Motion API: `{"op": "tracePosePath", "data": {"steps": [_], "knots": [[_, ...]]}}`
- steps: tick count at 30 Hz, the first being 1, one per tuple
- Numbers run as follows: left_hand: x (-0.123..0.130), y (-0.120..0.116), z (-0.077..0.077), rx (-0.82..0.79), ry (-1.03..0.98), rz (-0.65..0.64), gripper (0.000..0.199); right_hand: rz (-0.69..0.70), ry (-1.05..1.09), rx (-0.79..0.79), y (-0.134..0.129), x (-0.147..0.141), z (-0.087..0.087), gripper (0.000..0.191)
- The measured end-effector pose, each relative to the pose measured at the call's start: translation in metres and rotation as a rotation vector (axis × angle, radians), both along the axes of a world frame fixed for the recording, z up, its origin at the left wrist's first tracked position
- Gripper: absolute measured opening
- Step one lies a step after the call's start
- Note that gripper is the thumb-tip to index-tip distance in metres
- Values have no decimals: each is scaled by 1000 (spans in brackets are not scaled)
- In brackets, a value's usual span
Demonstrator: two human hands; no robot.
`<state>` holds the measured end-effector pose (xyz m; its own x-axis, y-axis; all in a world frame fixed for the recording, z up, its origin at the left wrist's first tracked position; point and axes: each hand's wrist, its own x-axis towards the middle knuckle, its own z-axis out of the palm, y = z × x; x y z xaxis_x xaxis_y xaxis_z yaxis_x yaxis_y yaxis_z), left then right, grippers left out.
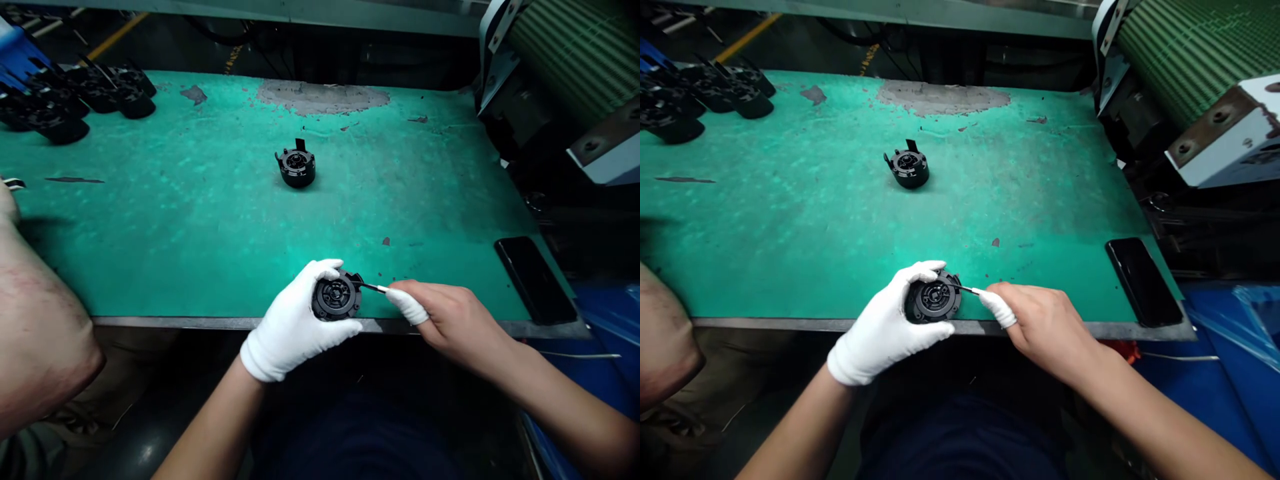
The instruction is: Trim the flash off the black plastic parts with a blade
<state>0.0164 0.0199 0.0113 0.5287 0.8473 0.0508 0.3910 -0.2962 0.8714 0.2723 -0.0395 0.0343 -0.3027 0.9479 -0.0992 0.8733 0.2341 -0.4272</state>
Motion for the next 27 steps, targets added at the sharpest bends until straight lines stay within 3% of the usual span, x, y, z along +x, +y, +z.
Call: {"op": "tracePosePath", "data": {"steps": [3, 7, 14, 27], "knots": [[11, -19, -8, 76, -34, 153, 62, -70, 128, -69, -17, -2, 1, 39], [18, -30, -14, 124, -39, 234, 63, 18, 118, -154, -33, -11, 3, 56], [17, -27, -13, 125, -33, 218, 65, 142, 56, -240, -28, -14, 5, 68], [16, -27, -8, 76, -2, 200, 62, 152, 131, -240, -20, -14, 5, 58]]}}
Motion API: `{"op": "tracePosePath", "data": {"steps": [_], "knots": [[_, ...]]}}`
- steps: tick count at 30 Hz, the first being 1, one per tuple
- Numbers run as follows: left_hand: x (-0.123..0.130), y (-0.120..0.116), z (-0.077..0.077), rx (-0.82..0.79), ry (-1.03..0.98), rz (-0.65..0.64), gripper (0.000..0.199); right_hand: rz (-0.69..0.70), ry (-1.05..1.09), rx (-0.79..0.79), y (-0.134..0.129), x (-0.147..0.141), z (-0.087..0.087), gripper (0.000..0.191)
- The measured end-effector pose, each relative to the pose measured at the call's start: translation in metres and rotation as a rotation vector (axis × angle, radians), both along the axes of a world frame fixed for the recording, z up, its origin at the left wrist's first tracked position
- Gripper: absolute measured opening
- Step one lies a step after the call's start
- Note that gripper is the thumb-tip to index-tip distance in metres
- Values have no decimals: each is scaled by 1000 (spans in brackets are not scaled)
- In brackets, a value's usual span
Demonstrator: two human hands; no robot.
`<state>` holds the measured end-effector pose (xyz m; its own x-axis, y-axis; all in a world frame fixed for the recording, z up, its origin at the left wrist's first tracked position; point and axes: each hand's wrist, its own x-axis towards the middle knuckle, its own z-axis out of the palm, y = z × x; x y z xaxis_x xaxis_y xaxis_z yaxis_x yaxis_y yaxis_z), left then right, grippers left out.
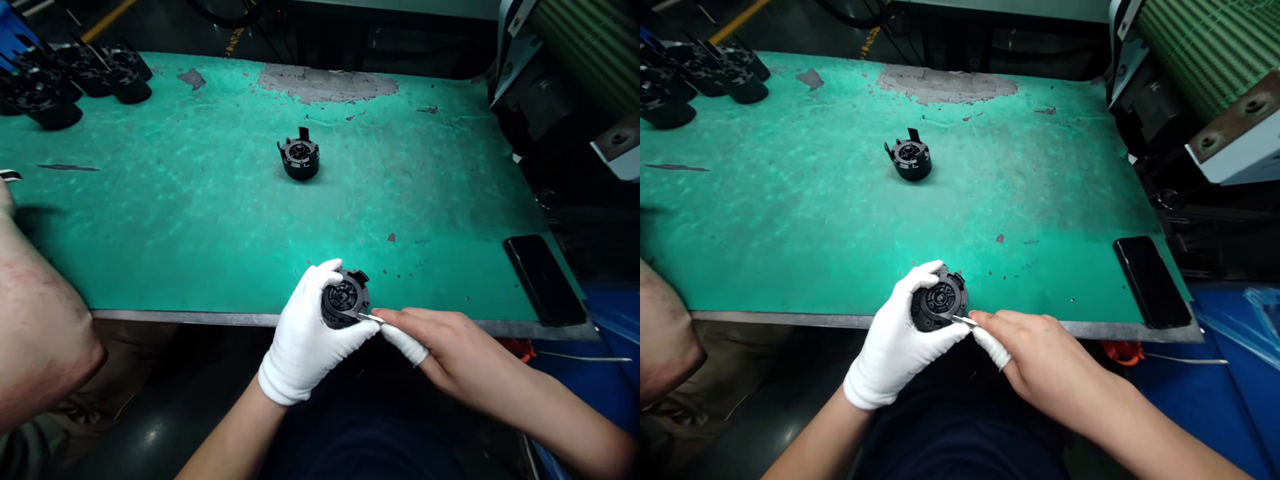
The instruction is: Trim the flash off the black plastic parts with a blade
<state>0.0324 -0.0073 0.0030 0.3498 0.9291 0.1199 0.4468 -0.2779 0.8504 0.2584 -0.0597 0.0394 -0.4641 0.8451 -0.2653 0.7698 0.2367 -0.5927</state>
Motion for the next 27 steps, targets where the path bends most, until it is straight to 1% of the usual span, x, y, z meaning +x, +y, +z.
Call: {"op": "tracePosePath", "data": {"steps": [4, 15, 20, 23, 25, 27], "knots": [[-1, 0, 0, -31, -5, -12, 60, -59, -26, 23, 0, -2, 0, 57], [-1, 1, 0, -42, -15, -8, 60, -52, -16, 3, -1, -2, -4, 58], [-2, 0, -2, -41, -19, -7, 61, -1, -8, -3, 3, -1, -2, 62], [-2, 1, -1, -38, -3, -22, 62, 67, -78, -39, 10, -2, 5, 64], [-2, 3, 1, -32, -2, -42, 64, 130, -141, -76, 14, -2, 11, 63], [-3, 4, 2, -29, -9, -56, 64, 163, -185, -90, 16, -2, 13, 62]]}}
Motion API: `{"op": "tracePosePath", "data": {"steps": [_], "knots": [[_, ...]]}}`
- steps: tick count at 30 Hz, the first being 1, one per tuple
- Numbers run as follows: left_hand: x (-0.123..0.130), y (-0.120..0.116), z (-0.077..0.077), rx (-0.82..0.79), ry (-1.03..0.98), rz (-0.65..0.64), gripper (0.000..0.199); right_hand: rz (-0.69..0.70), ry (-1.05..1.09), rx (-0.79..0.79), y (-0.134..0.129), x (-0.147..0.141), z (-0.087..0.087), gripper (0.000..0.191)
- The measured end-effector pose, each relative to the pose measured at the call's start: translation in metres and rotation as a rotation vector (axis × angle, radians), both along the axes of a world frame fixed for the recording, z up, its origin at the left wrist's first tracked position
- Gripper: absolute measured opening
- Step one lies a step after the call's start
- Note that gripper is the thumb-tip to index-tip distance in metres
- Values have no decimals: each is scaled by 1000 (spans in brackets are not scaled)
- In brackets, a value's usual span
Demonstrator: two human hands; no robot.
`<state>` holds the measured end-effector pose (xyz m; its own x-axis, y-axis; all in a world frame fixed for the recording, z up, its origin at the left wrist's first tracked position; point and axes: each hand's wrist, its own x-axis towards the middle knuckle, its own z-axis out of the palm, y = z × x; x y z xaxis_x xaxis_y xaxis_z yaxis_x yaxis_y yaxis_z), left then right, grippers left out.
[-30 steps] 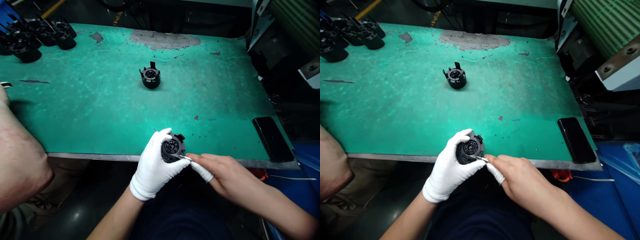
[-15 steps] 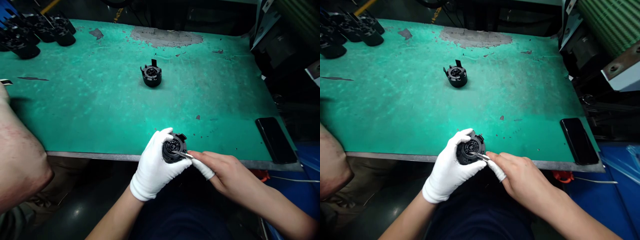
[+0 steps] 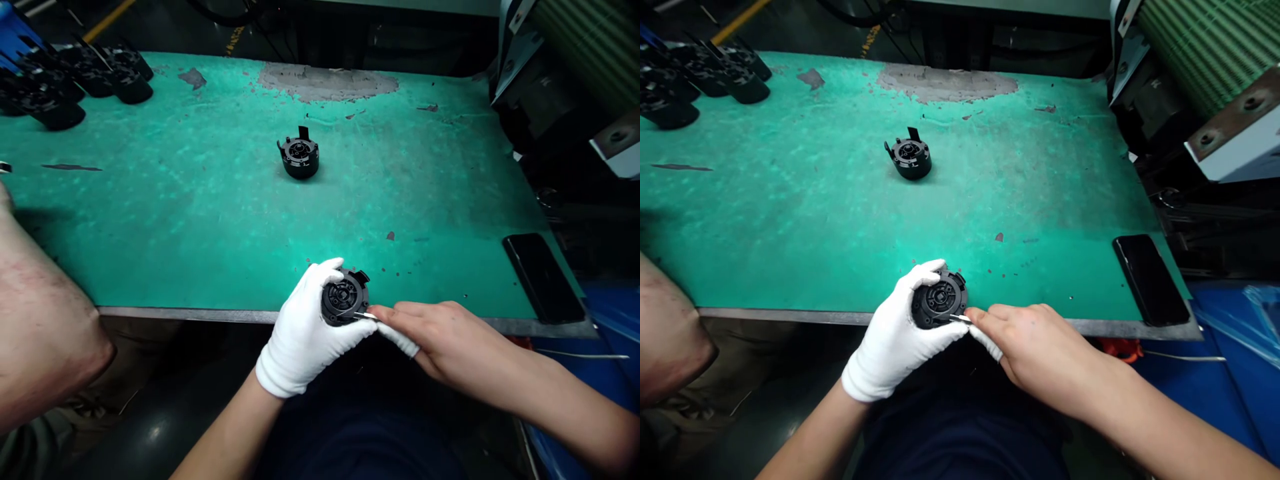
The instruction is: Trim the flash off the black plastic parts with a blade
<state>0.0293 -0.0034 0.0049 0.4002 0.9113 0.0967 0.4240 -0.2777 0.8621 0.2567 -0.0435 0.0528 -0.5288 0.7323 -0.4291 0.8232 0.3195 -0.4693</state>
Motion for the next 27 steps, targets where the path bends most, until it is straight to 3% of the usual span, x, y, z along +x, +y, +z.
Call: {"op": "tracePosePath", "data": {"steps": [6, 12, 16, 19, 21, 24, 27], "knots": [[0, -1, -1, 0, 5, 9, 62, -129, 118, 94, -11, -1, -10, 62], [-1, 4, 4, 2, 11, -35, 62, -92, 132, 16, -4, -3, -2, 55], [-22, 24, 13, 13, 85, -183, 67, -301, 298, 129, -4, 17, 2, 41], [-44, 34, 15, 75, 30, -26, 55, -414, 303, 184, -6, 35, -4, 40], [-51, 33, 14, 76, -32, 81, 66, -382, 278, 149, -5, 39, -8, 42], [-45, 23, 9, 3, 32, 57, 106, -316, 250, 118, 4, 29, -14, 37], [-30, 13, 0, -18, 137, 66, 104, -238, 224, 161, 18, 12, -16, 37]]}}
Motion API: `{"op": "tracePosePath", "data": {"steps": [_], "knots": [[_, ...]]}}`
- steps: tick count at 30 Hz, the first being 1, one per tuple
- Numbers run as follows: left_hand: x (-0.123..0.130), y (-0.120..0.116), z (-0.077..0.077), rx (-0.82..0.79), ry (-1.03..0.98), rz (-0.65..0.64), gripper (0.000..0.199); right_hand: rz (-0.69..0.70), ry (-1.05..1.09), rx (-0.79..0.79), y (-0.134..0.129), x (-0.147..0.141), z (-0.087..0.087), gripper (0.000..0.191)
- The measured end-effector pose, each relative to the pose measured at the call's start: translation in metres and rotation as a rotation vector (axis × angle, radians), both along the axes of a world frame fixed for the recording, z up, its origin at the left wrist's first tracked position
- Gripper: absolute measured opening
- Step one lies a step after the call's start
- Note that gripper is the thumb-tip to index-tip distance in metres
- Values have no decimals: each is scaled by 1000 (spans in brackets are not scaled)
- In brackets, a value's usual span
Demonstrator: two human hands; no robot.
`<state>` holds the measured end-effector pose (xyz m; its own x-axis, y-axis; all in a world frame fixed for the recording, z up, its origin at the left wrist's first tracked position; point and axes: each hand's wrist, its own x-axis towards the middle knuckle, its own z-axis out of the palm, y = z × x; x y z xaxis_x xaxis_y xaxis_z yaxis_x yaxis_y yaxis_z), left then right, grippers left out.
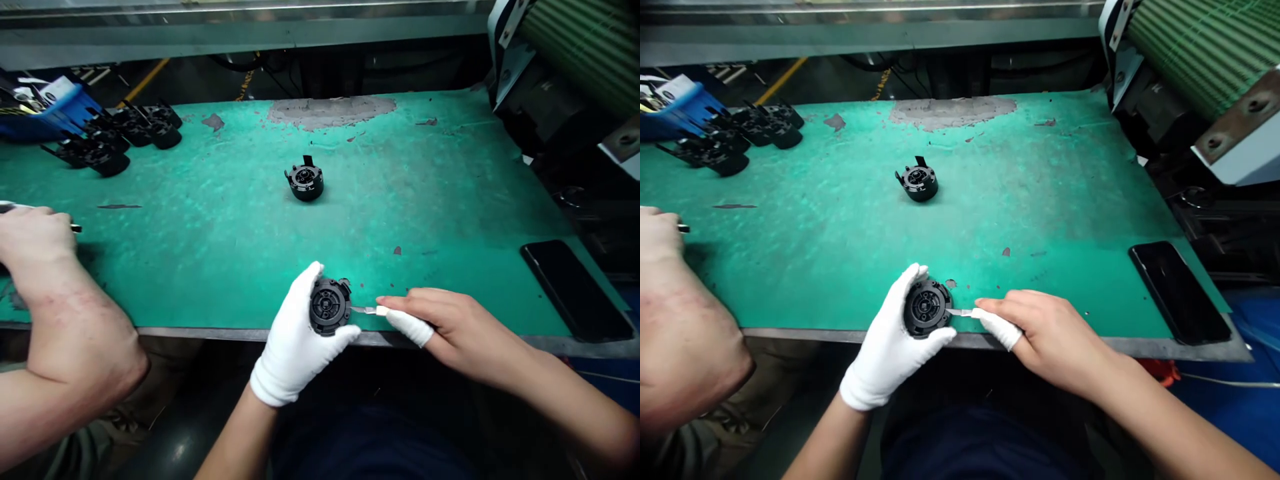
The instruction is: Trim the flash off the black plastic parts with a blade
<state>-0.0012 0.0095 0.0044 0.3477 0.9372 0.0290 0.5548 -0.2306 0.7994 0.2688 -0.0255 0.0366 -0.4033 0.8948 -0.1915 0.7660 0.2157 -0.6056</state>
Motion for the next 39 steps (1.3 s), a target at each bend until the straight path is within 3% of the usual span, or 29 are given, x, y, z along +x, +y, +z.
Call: {"op": "tracePosePath", "data": {"steps": [6, 10, 18, 25, 39], "knots": [[6, -2, -9, 46, 17, 29, 90, 164, -196, 56, 25, -14, 2, 47], [4, -2, -10, 71, 28, 35, 87, 96, -324, 124, 26, -18, 2, 50], [11, -9, -17, 170, 66, 89, 85, 41, -343, 175, 11, -25, -3, 51], [30, -22, -29, 326, 120, 291, 80, -37, -294, 127, 4, -33, -6, 47], [34, -20, -27, 361, 126, 294, 77, -38, -303, 211, -5, -34, -19, 47]]}}
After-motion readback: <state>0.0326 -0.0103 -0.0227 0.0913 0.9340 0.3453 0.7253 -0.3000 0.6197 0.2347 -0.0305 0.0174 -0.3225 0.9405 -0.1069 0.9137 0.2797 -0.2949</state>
